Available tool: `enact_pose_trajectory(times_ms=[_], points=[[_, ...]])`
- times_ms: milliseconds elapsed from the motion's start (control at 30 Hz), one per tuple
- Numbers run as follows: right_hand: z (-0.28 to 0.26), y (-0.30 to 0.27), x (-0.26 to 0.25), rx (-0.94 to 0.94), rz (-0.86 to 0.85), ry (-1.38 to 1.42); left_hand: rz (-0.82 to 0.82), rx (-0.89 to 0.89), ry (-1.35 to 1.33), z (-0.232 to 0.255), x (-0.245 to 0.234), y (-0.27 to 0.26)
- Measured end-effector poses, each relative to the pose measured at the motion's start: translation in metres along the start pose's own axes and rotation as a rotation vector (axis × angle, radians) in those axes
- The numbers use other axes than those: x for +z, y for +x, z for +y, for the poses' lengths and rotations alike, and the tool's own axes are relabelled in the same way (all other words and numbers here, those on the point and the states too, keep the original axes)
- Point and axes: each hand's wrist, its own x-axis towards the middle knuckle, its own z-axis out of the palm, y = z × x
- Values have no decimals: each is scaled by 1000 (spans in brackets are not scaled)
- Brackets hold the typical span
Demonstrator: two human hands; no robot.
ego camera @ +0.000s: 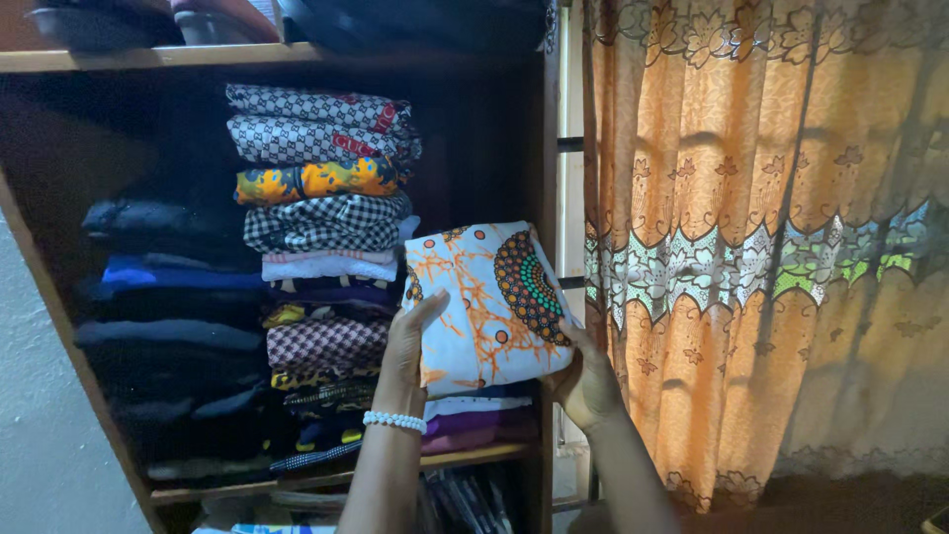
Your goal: The person takes several items of clothing from a shelf, places them on a bed, and smooths them out by hand.
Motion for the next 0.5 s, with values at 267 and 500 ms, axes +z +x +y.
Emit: enact_pose_trajectory(times_ms=[267, 500], points=[[-5, 3, -24, 60, -35, -131, -6, -3, 21, -4, -10, -34], [-18, -20, 1, -97, -52, -418, 5, -18, 100, 2, 4, -79]])
